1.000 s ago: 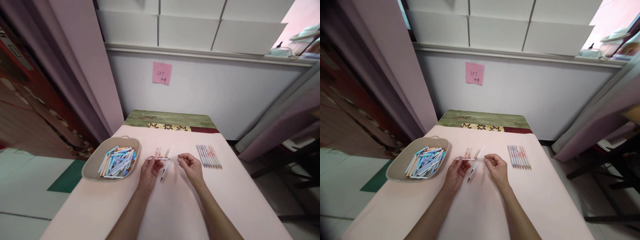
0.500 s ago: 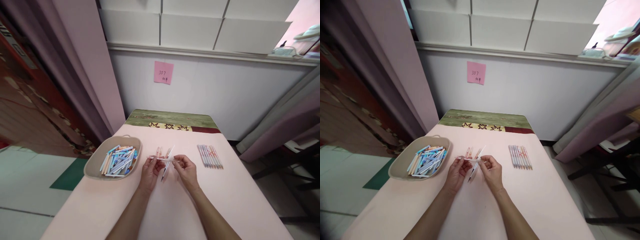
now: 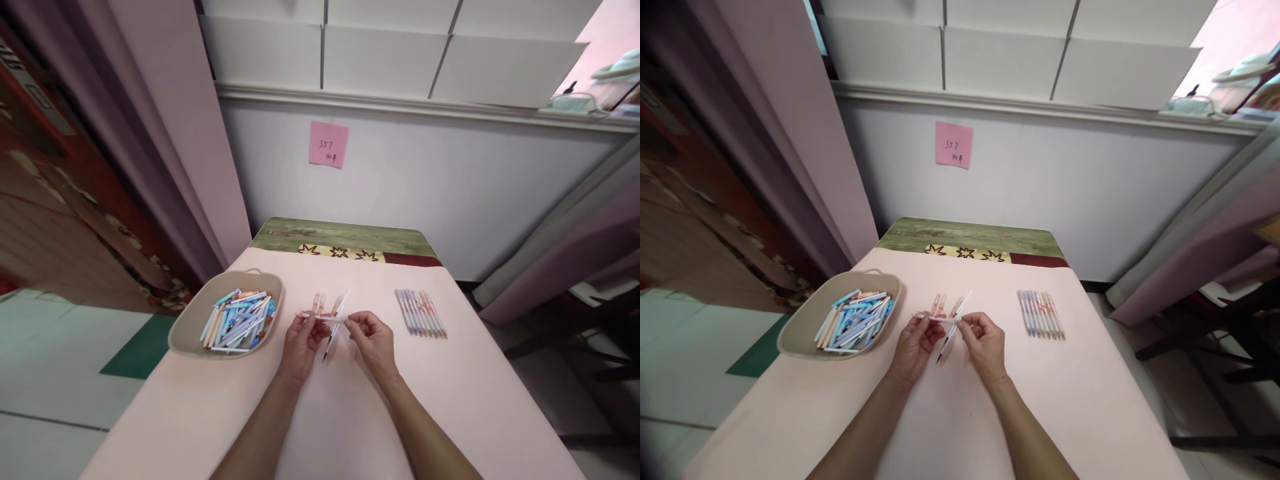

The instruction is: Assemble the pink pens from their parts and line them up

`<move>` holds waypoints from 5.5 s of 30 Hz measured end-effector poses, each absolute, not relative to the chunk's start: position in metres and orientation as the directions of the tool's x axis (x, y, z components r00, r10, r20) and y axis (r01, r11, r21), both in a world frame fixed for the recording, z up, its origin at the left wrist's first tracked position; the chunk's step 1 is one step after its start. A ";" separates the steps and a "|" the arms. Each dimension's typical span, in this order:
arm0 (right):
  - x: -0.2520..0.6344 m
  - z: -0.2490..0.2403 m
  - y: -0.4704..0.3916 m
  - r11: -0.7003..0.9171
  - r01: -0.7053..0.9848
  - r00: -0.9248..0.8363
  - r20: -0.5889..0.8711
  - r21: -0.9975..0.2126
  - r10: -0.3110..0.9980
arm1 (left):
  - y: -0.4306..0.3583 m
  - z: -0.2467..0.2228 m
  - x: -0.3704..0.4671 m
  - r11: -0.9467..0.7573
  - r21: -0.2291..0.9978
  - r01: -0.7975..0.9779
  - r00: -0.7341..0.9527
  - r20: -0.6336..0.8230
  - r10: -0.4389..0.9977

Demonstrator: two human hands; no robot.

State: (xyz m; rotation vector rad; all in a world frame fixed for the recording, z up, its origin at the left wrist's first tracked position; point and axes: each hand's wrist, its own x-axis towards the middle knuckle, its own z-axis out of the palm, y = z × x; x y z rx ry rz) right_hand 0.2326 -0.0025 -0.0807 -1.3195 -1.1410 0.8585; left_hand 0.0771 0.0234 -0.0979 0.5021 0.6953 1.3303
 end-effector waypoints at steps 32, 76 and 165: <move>0.237 -0.075 -0.005 0.133 0.413 0.140 0.207 -0.901 0.968 | 0.024 -0.098 0.078 0.180 0.699 -0.692 0.097 -0.158 0.983; 0.236 -0.073 -0.006 0.157 0.496 0.110 0.242 -0.854 0.964 | 0.024 -0.097 0.077 0.177 0.714 -0.677 0.098 -0.151 0.984; 0.272 -0.068 0.005 -0.121 0.794 0.131 -0.028 -0.596 0.991 | 0.010 -0.090 0.093 -0.151 0.481 0.864 -0.009 0.315 0.949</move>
